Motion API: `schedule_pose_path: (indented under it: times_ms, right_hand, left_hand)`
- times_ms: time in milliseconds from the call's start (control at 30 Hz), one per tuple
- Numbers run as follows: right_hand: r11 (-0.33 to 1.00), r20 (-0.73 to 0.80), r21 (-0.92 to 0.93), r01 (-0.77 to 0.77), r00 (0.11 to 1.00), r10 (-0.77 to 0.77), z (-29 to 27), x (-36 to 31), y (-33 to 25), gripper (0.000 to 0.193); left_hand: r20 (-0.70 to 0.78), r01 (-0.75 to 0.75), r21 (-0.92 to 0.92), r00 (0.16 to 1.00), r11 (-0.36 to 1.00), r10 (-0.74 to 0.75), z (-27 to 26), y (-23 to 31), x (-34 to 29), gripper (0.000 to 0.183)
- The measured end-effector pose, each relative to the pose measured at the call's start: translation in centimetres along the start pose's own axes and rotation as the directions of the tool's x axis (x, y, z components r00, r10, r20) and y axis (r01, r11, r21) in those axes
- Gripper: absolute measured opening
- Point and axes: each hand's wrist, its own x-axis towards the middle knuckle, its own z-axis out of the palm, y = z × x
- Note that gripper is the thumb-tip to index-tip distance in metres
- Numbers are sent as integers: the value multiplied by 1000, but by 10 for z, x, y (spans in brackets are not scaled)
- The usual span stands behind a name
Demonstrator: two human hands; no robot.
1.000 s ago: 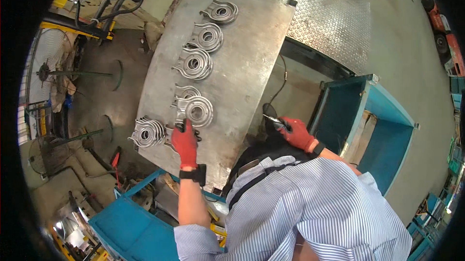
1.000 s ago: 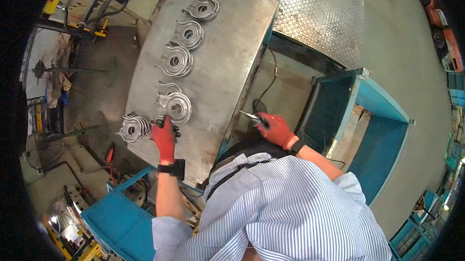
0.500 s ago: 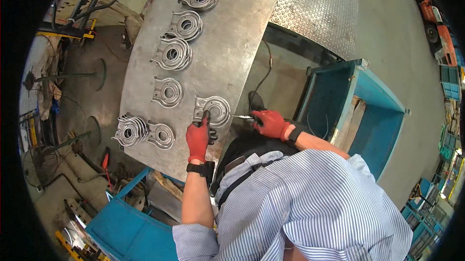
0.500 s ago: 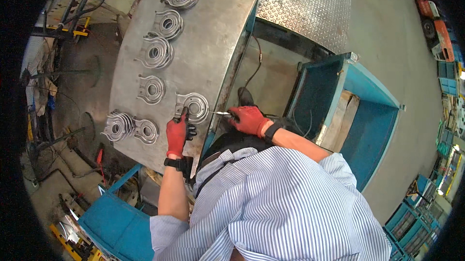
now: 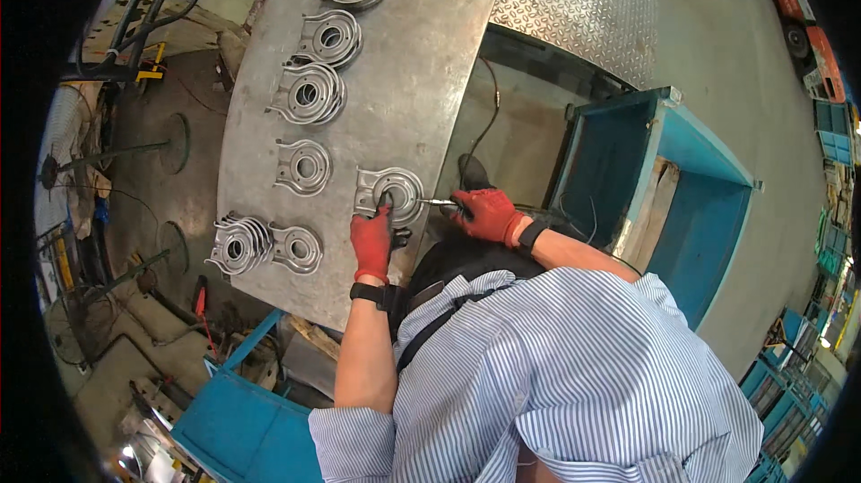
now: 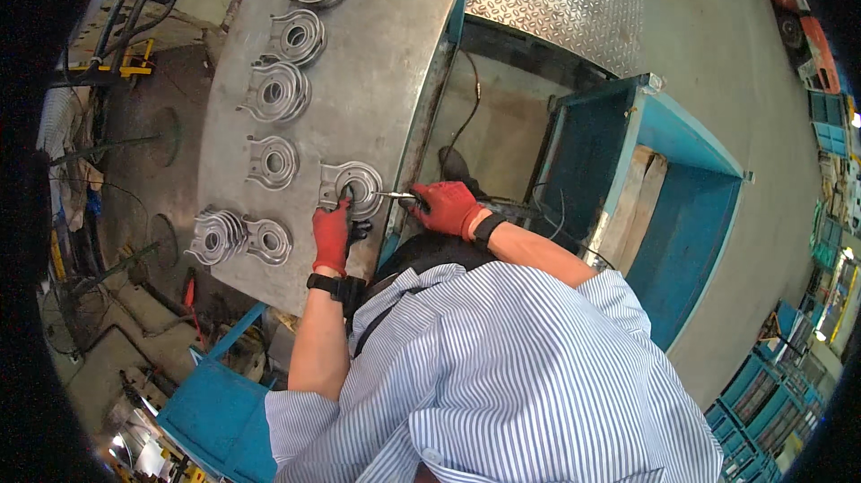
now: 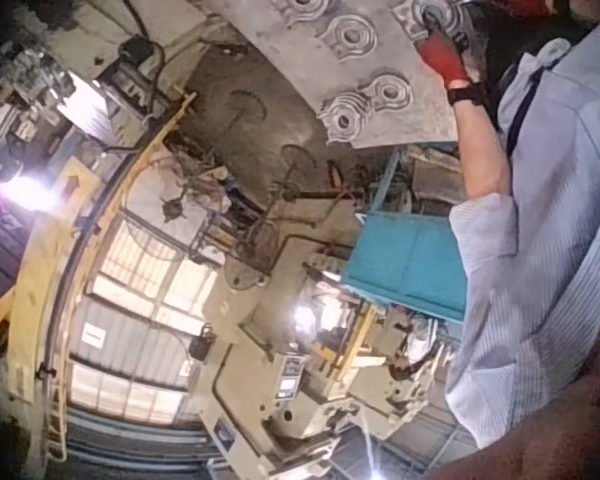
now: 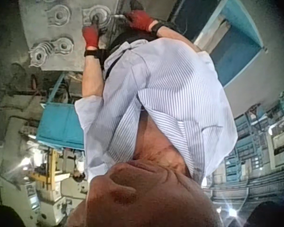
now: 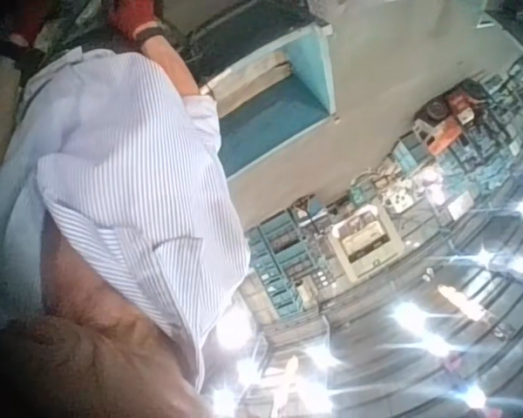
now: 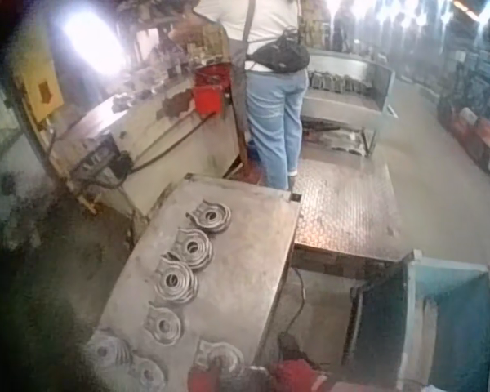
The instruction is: The recorder is inspecting and organizing metal pillow block bearings on a workstation, using a small handheld tool to rotate or test the inner bearing rings.
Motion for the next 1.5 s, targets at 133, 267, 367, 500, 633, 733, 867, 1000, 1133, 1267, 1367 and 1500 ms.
schedule_pose_path:
  times_ms: [133, 267, 367, 500, 633, 733, 867, 1000, 1133, 1267, 1367, 1500]
  right_hand:
    - [1000, 10, 12, 6, 1000, -6, 4, -5, 0, 45]
    - [1000, -4, 22, 1, 1000, -1, 2, -6, -2, 45]
    - [1000, -7, 14, -21, 1000, 22, 5, -8, -3, 45]
    - [1000, -53, 0, -9, 999, 9, 8, -9, -4, 44]
    - [999, -68, 6, -43, 997, 43, 10, -11, -4, 41]
    - [999, -44, 4, -33, 998, 33, 4, -8, -7, 40]
    - [999, -71, -8, -48, 996, 48, 1, -6, -8, 40]
    - [999, -5, -34, -24, 1000, 23, -3, -8, -5, 41]
    - [1000, -45, 5, -29, 999, 29, -5, -11, -2, 41]
    - [1000, -23, -14, -11, 1000, 11, -3, -10, -6, 42]
    - [999, -16, -22, -29, 999, 29, -2, -9, -4, 42]
    - [999, -62, -31, 39, 997, -40, -1, -10, 1, 36]
  left_hand:
    - [27, -8, -119, 1000, 993, 11, 4, -6, 3, 34]
    - [70, 35, -122, 997, 992, -27, 8, -28, 18, 33]
    - [72, 98, -218, 994, 971, -85, 13, -33, 21, 33]
    - [23, 5, -59, 1000, 998, -4, 15, -38, 25, 35]
    - [43, -24, -77, 999, 997, 27, 12, -20, 13, 39]
    - [58, -18, -10, 998, 1000, 19, 9, -21, 17, 41]
    - [97, -16, -68, 995, 998, 22, 12, -32, 26, 42]
    - [-68, -38, 79, 997, 996, 43, 22, -48, 36, 39]
    - [76, 10, -124, 997, 992, 0, 17, -27, 28, 39]
    - [17, -3, -26, 1000, 1000, 3, 16, -52, 39, 38]
    - [76, -36, 0, 996, 999, 36, 12, -35, 30, 37]
    - [157, 116, -197, 984, 973, -85, 9, -23, 25, 33]
